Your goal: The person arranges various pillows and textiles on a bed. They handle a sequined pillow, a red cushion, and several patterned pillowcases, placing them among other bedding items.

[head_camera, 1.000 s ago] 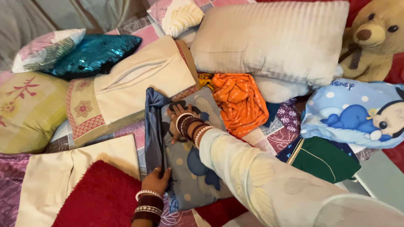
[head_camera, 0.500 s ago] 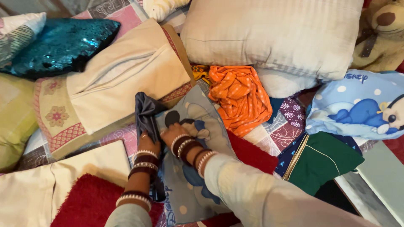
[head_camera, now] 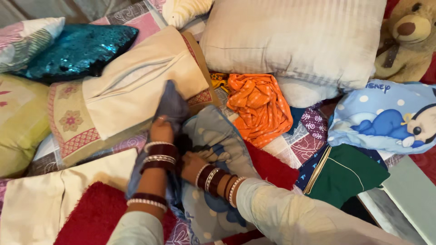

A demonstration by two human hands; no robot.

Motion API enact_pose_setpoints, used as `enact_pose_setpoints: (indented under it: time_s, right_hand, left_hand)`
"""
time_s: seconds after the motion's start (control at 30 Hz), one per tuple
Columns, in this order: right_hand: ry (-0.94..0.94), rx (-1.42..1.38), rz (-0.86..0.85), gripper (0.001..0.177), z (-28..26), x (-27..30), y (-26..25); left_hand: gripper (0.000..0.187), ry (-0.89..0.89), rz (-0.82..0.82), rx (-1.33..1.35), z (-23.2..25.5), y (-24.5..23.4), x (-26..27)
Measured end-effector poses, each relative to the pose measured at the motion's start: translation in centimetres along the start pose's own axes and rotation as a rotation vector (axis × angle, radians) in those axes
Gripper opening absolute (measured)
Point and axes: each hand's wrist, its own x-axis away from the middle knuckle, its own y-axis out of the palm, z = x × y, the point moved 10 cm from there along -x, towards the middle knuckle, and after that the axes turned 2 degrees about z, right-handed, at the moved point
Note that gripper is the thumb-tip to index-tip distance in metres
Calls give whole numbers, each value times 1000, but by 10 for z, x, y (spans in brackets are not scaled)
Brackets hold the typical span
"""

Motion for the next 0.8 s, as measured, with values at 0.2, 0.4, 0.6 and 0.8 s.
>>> enact_pose_setpoints:
  time_s: [0.2, 0.4, 0.6, 0.8]
  right_hand:
    - [564, -191, 89, 20, 127, -3, 17]
    - [706, -335, 115, 48, 139, 29, -7]
    - [276, -200, -93, 81, 42, 77, -37]
    - [-72, -121, -411, 99, -70, 141, -73]
  left_hand:
    - [37, -75, -196, -353, 53, -32, 119]
    - [68, 140, -108, -561, 62, -60, 200]
    - [51, -366, -261, -496, -75, -29, 215]
    - [46, -317, -239, -592, -122, -30, 203]
